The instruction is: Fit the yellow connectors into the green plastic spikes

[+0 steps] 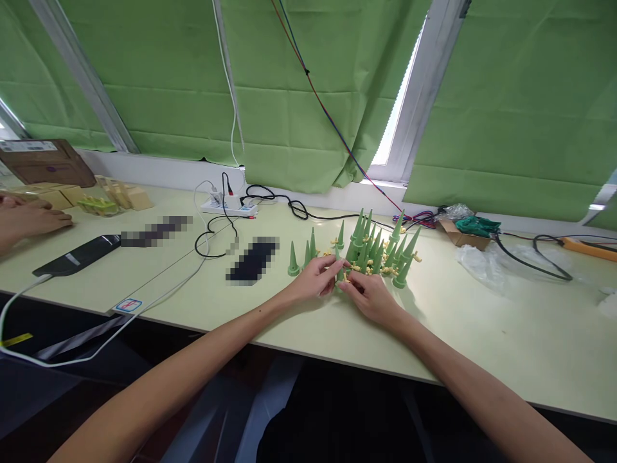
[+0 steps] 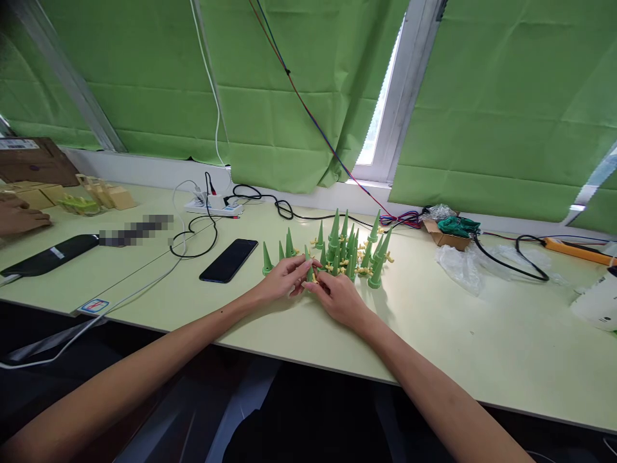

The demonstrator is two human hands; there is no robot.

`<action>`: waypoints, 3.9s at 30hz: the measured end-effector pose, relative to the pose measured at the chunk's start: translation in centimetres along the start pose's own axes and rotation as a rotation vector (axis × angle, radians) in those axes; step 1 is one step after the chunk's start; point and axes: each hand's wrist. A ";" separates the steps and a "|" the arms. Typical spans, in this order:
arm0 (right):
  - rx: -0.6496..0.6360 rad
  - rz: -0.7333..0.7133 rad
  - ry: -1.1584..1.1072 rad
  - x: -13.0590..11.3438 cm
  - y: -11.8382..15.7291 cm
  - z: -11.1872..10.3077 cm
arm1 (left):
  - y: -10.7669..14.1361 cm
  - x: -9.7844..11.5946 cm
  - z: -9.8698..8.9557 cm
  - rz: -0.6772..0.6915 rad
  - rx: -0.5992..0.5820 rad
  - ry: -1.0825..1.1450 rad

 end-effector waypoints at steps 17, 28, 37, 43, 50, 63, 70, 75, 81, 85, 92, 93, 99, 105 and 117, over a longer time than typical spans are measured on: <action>-0.041 -0.024 0.031 0.2 0.2 0.2 | 0.1 0.6 0.0 0.009 -0.076 -0.031; 0.110 0.038 0.151 0.1 -0.2 -0.6 | -0.6 -0.7 0.3 0.099 0.256 -0.258; -0.124 0.106 0.476 0.0 0.1 -0.8 | -0.6 -1.2 0.0 0.103 0.285 -0.551; -0.190 0.157 0.572 -0.2 0.0 -0.9 | -0.6 -1.1 0.1 0.091 0.288 -0.539; -0.233 0.165 0.608 -0.3 -0.2 -0.8 | -0.5 -0.8 0.3 0.128 0.394 -0.405; -0.091 0.108 0.382 0.1 0.1 -0.3 | 0.0 -0.4 0.2 0.331 0.561 -0.323; 0.145 0.018 0.092 -0.2 0.2 -0.2 | 0.3 -0.7 0.4 0.447 0.331 -0.478; 0.223 -0.038 -0.009 -0.5 0.1 -0.3 | 0.6 -0.6 0.4 0.436 0.193 -0.532; 0.240 -0.061 -0.037 -0.5 0.2 -0.3 | 0.6 -0.3 0.3 0.411 0.102 -0.568; 0.246 -0.055 -0.038 -0.5 0.2 -0.3 | 0.6 -0.4 0.3 0.390 0.041 -0.583; 0.251 -0.028 -0.062 -0.2 0.1 -0.4 | 0.5 -0.3 0.4 0.427 0.053 -0.677; 0.250 -0.026 -0.066 -0.2 0.2 -0.4 | 0.5 -0.3 0.4 0.429 0.050 -0.683; 0.251 -0.014 -0.060 -0.3 0.2 -0.3 | 0.6 -0.2 0.4 0.430 0.043 -0.722; 0.292 0.008 -0.066 -0.4 0.1 -0.3 | 0.7 -0.1 0.5 0.459 0.099 -0.693; 0.293 0.020 -0.047 -0.5 0.1 -0.4 | 0.5 -0.2 0.5 0.384 0.188 -0.600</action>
Point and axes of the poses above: each hand's wrist, its own y-axis away from the middle knuckle, its own z-axis out of the palm, x = y × z, and after that the axes turned 5 degrees about -y, right-handed
